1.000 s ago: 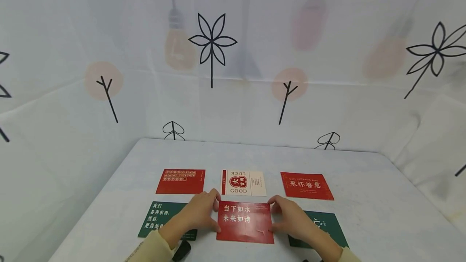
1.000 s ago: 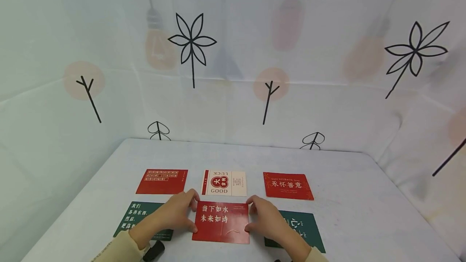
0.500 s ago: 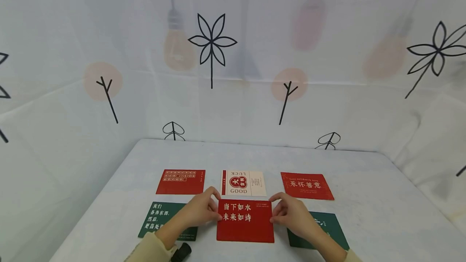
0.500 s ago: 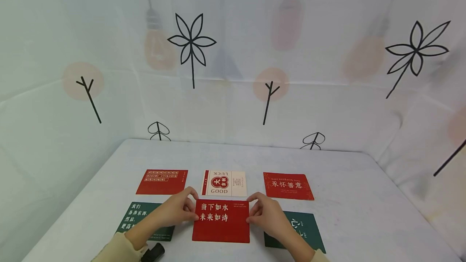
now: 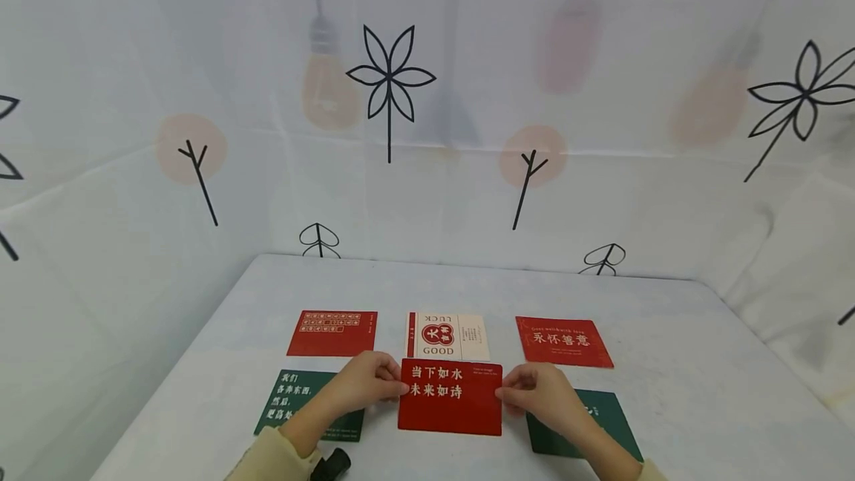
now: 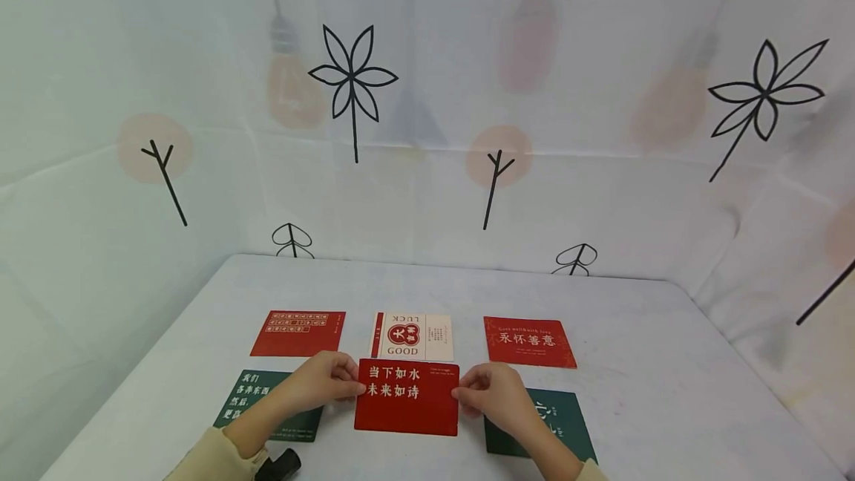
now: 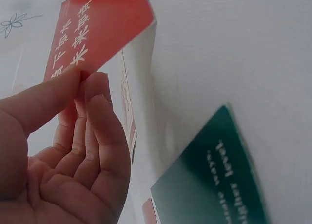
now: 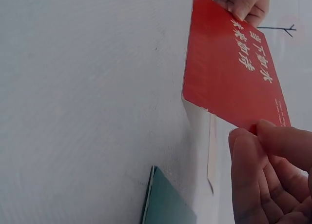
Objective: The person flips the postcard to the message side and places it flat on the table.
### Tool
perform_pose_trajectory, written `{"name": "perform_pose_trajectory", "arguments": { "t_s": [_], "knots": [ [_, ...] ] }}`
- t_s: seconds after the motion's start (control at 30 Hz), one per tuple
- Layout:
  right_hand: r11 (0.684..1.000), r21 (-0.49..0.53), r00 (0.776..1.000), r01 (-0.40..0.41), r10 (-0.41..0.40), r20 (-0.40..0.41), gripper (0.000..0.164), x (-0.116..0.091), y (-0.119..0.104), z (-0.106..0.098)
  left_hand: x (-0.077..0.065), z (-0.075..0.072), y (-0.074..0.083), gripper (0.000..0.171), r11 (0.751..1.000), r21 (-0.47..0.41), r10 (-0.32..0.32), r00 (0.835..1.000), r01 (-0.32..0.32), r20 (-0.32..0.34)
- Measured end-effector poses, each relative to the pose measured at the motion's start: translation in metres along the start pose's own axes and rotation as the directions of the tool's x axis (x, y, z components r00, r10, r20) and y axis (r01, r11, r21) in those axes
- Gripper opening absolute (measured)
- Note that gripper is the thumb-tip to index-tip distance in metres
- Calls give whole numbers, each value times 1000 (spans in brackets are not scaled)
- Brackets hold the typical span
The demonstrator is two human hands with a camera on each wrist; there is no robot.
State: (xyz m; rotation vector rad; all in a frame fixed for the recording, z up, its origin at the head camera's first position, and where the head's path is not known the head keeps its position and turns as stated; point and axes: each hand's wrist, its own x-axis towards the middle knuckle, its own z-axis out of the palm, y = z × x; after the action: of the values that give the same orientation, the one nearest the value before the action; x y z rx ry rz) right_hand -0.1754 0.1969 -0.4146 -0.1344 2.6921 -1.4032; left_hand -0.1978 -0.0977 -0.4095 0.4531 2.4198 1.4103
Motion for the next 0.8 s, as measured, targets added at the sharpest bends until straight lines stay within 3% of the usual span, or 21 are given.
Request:
{"name": "perform_pose_trajectory", "arguments": {
  "t_s": [0.3, 0.57, 0.8],
  "knots": [
    [980, 193, 993, -39, 17, 115, 29, -2, 1, -4, -1, 1, 1, 17, 1000, -14, -12, 1000, 12, -24],
    [960, 273, 987, -69, 27, 156, 32, -1, 2, -8, -2, -2, 0, 18, 999, -44, -26, 998, 24, -49],
    [947, 319, 986, -42, -11, 164, 31, -1, 3, -10, -2, -5, -4, 18, 998, -70, -11, 997, 6, -77]
  ]
}}
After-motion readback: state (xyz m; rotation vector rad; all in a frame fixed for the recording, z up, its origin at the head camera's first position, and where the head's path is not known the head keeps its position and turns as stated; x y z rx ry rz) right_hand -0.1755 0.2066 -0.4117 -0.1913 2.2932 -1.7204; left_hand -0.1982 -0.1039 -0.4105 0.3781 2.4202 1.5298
